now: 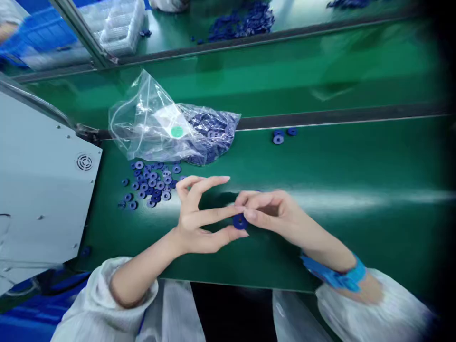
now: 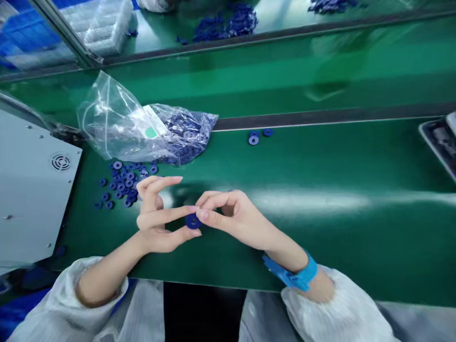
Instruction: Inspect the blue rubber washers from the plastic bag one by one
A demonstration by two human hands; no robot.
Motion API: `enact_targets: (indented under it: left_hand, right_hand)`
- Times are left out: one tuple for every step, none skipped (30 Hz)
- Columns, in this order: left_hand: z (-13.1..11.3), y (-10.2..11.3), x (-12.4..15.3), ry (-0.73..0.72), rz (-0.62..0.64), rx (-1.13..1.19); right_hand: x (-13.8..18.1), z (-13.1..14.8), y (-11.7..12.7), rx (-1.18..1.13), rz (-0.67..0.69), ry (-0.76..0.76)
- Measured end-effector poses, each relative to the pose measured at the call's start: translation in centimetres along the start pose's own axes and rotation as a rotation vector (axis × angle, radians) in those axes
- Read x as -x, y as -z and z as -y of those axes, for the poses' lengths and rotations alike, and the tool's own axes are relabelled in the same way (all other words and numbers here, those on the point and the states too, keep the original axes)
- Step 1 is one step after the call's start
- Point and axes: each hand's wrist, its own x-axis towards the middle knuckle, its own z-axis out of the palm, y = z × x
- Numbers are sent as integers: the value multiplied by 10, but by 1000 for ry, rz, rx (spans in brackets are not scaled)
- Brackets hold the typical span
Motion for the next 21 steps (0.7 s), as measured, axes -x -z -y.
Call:
enact_targets:
  left_hand:
    - [-1,1,0,11,4,10]
    - [-2,2,0,20,7,21]
    - [-3,2,0,27,9,31]
    - [-4,3,0,32,9,42]
    - [-4,3,-1,36,7,54]
    - [-5,4,-1,35,5,64]
    - [-5,4,-1,34,2,74]
    - [-5,4,-2,31,1,83]
    - [-5,4,-2,29,1,92]
    - [-4,4,-2,24,3,100]
    - [-4,5,-2,21,5,106]
    - [-3,5,-2,20,7,111]
    - [-2,5,-2,18,10,115]
    - [-2,5,-2,15,14,118]
    - [-1,5,-2,11,20,120]
    - [-1,5,-2,7,27,122]
    - [-1,6,-2,2,31,125]
    - [-1,6,-2,-2,36,128]
    - [-1,6,-3,-4,38,129]
    - [-1,6,-3,-5,39,131]
    - [-1,6,-4,-4,38,132]
  right_hand:
    - [1,-1,0,-10,13,6]
    - [1,-2,0,-18,23,11]
    - [2,-3,0,-27,31,14]
    - [2,-3,0,-34,36,15]
    - [3,-3,0,-43,39,11]
    - [3,-3,-1,-49,39,8]
    - [4,-3,-1,-52,40,4]
    - [4,-2,-1,-55,39,4]
    - [4,-1,-1,-56,40,3]
    - [4,-1,-1,-59,43,2]
    - [3,-1,-1,-64,49,2]
    - [3,-1,-1,-71,58,1]
    - [3,-2,0,-78,69,3]
    - [3,-3,0,-86,80,7]
    - [3,-3,1,-92,93,14]
    - [3,-4,1,-97,102,24]
    - [4,-5,2,-101,109,38]
    - [4,-6,2,-105,113,50]
    - [4,-6,2,-107,115,60]
    - [4,-7,2,-107,116,66]
    - [4,-7,2,-106,115,68]
